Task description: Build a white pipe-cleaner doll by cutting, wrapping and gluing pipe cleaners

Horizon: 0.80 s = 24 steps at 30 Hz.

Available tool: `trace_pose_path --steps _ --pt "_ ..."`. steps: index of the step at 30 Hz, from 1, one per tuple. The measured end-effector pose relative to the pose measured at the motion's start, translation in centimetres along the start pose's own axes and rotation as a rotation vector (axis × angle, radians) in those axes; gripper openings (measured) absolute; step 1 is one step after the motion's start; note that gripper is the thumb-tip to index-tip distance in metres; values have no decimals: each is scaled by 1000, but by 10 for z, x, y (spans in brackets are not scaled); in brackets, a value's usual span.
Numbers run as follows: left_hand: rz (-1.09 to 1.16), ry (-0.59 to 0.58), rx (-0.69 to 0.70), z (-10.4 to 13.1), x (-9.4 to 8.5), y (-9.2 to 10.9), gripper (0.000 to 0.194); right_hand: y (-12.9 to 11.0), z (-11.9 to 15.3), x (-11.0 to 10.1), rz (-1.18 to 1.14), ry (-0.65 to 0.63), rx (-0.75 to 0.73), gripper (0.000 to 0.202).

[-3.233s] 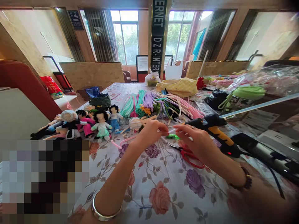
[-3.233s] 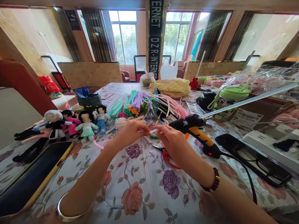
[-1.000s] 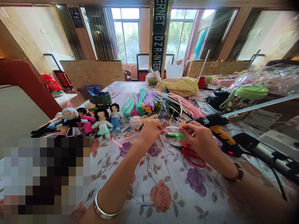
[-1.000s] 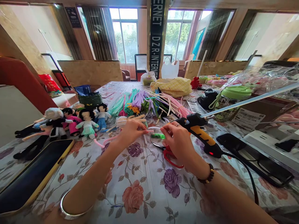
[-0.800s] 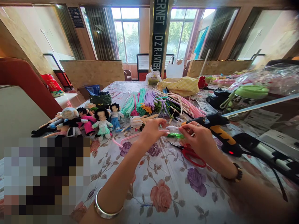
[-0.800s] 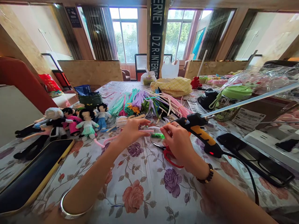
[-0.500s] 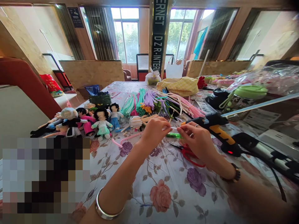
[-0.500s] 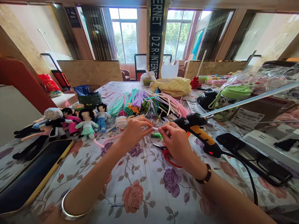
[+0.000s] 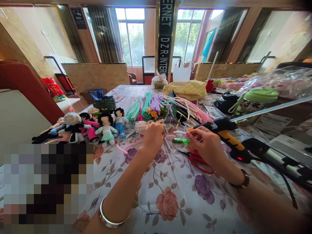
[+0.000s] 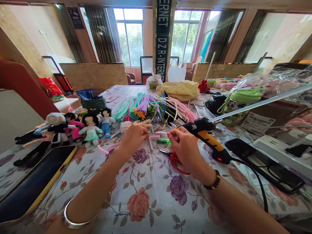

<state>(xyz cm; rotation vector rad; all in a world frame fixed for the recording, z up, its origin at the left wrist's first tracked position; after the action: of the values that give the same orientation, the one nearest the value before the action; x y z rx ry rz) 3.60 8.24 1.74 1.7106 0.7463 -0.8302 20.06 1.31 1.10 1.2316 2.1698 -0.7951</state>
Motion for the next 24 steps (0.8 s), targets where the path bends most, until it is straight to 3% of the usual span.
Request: trace_pose_path --steps 4,9,19,24 --pt "-197 27 -8 0 -1 0 16 -1 0 0 -18 9 -4 28" --pt "-144 24 64 0 1 2 9 0 0 1 -39 19 0 29" --pt "-121 30 73 -1 1 3 19 6 4 4 -86 79 21 26" --pt "-8 68 223 3 -3 15 21 5 3 3 -59 71 22 27"
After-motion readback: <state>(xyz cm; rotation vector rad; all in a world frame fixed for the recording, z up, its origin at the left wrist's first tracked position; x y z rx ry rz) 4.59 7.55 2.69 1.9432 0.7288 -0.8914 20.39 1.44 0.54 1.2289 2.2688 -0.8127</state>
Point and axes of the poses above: each hand's wrist, its own z-axis away from the middle knuckle, its own x-axis out of the palm, y = z × x, the point moved 4 cm from there along -z, towards the middle knuckle, and after that the axes turned 15 degrees about -x, right-handed, at the moved point
